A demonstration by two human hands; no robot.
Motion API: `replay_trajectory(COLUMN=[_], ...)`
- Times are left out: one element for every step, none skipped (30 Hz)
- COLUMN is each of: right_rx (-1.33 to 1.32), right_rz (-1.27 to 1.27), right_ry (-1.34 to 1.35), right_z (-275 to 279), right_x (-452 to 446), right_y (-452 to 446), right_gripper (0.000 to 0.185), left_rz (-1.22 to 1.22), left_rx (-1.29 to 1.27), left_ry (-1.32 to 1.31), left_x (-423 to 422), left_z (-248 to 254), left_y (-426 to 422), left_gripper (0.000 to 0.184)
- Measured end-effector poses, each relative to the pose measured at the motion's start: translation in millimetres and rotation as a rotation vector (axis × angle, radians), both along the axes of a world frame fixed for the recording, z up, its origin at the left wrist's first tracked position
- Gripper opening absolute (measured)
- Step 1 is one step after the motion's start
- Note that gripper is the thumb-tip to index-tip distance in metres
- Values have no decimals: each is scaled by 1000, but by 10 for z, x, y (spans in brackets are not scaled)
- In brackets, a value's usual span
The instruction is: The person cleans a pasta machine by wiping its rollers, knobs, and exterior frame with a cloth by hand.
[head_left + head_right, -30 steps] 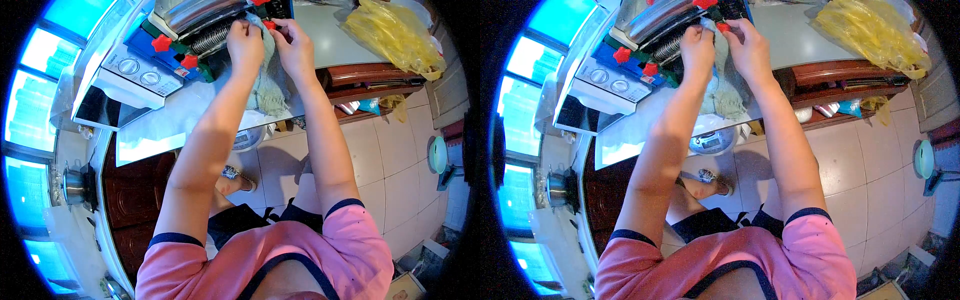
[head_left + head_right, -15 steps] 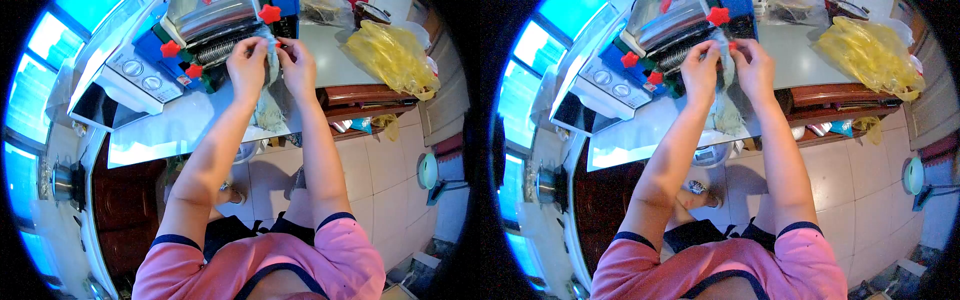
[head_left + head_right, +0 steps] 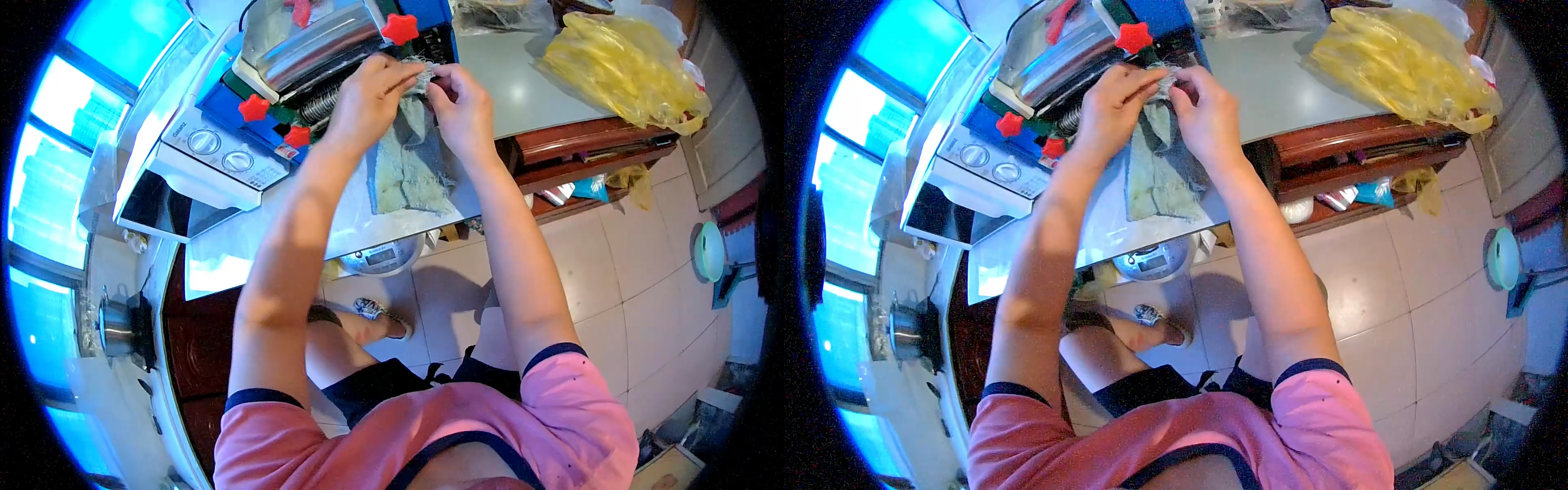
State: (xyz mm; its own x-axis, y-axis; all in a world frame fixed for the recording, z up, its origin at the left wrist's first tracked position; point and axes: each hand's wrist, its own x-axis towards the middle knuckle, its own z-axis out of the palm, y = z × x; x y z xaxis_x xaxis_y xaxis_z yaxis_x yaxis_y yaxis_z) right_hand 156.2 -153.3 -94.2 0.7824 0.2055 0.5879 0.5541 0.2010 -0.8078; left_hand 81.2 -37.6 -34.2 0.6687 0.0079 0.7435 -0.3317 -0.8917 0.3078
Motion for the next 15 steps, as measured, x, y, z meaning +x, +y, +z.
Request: replay_trajectory(right_rx=[34, 67, 69, 44, 19, 19, -9, -39, -41, -7, 29, 30, 76, 123, 122], right_rz=[27, 57, 59, 59, 57, 55, 50, 45, 42, 68, 95, 95, 143, 190, 190], right_ry=[42, 87, 94, 70, 43, 48, 44, 38, 39, 58, 79, 83, 146, 205, 207], right_z=[-13, -32, -46, -57, -61, -64, -66, -77, -89, -79, -67, -67, -33, 4, 34], right_x=[4, -1, 0, 6, 19, 30, 34, 35, 32, 37, 38, 19, -13, -32, -55], right_y=[17, 34, 44, 43, 42, 47, 43, 30, 22, 27, 36, 34, 22, 11, 2], right_gripper=[16, 15, 15, 14, 13, 13, 13, 13, 13, 14, 15, 15, 14, 14, 14], left_rz=[-19, -36, -29, -29, -17, -6, -8, -9, -21, -36, -70, -71, -101, -133, -151], left_rx=[120, 239, 323, 325, 357, 387, 413, 409, 397, 391, 346, 347, 362, 377, 365], left_ry=[53, 108, 166, 172, 210, 250, 230, 233, 206, 174, 179, 183, 180, 174, 140], left_x=[18, 35, 49, 59, 81, 92, 101, 79, 58, 47, 18, 19, 31, 55, 82], left_z=[88, 158, 219, 264, 304, 318, 270, 212, 171, 186, 196, 218, 254, 280, 284], left_y=[22, 31, 32, 14, -25, -47, -30, -11, 16, 20, 29, 41, 57, 77, 98], left_gripper=[19, 19, 19, 19, 19, 19, 21, 21, 21, 22, 23, 23, 22, 21, 18])
